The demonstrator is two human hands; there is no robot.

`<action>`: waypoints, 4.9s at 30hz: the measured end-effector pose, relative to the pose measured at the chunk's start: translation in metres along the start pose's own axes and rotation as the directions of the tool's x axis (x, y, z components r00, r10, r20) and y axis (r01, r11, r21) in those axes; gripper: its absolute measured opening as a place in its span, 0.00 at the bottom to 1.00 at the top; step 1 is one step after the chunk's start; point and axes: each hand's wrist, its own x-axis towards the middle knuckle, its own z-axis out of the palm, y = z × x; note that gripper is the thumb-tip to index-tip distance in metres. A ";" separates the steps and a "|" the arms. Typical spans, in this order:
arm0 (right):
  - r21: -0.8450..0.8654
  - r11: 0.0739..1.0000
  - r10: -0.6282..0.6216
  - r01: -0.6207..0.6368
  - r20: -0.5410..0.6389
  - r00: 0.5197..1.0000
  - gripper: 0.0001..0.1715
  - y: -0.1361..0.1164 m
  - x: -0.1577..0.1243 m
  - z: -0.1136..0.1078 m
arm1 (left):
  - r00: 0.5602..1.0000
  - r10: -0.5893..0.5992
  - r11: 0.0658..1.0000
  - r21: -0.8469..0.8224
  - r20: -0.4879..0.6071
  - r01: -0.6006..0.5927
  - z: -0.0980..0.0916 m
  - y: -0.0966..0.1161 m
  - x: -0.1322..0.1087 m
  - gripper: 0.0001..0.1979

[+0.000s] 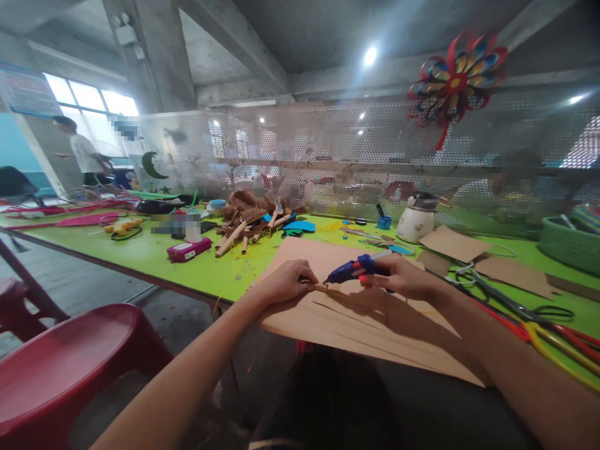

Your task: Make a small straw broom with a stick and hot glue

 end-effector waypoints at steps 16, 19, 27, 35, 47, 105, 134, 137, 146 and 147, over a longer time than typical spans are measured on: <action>0.194 0.980 0.036 -0.046 0.053 0.998 0.20 0.003 0.000 -0.005 | 1.000 -0.021 1.000 -0.007 -0.001 0.021 -0.001 -0.002 0.001 0.10; 0.221 0.973 0.047 -0.063 0.080 0.996 0.21 0.005 0.001 -0.007 | 1.000 -0.017 1.000 -0.016 -0.013 0.017 -0.001 -0.003 0.002 0.10; 0.236 0.970 0.076 -0.065 -0.037 0.996 0.22 0.012 -0.012 -0.035 | 0.999 -0.050 0.999 -0.010 -0.006 0.050 -0.003 -0.002 0.002 0.11; -0.024 0.987 0.087 -0.159 -0.753 0.652 0.30 0.067 -0.006 -0.067 | 0.999 -0.021 1.000 -0.019 -0.030 0.021 -0.001 -0.007 0.001 0.13; -0.475 0.718 0.116 -0.510 -0.640 0.759 0.22 0.122 0.018 -0.097 | 0.999 -0.022 1.000 -0.022 -0.043 0.021 0.001 -0.009 0.001 0.11; -0.796 0.553 -0.267 0.248 0.113 0.957 0.12 -0.043 -0.021 0.076 | 0.997 0.076 0.992 0.105 -0.024 -0.073 0.007 0.012 -0.007 0.08; -0.719 0.684 -0.241 0.119 -0.068 0.968 0.07 -0.034 -0.010 0.084 | 0.992 0.124 0.987 0.104 -0.029 -0.120 0.010 0.017 -0.008 0.09; -0.649 0.758 -0.187 0.067 -0.118 0.975 0.08 -0.031 0.001 0.077 | 0.993 0.111 0.991 0.085 -0.040 -0.107 0.011 0.016 -0.008 0.08; -0.394 0.916 0.036 -0.067 -0.085 0.996 0.11 -0.023 0.036 0.051 | 0.993 0.116 0.993 0.031 -0.031 -0.115 0.010 0.013 -0.006 0.07; -0.373 0.925 0.049 -0.070 -0.066 0.997 0.11 -0.021 0.039 0.050 | 0.993 0.114 0.993 0.027 -0.026 -0.114 0.009 0.012 -0.006 0.07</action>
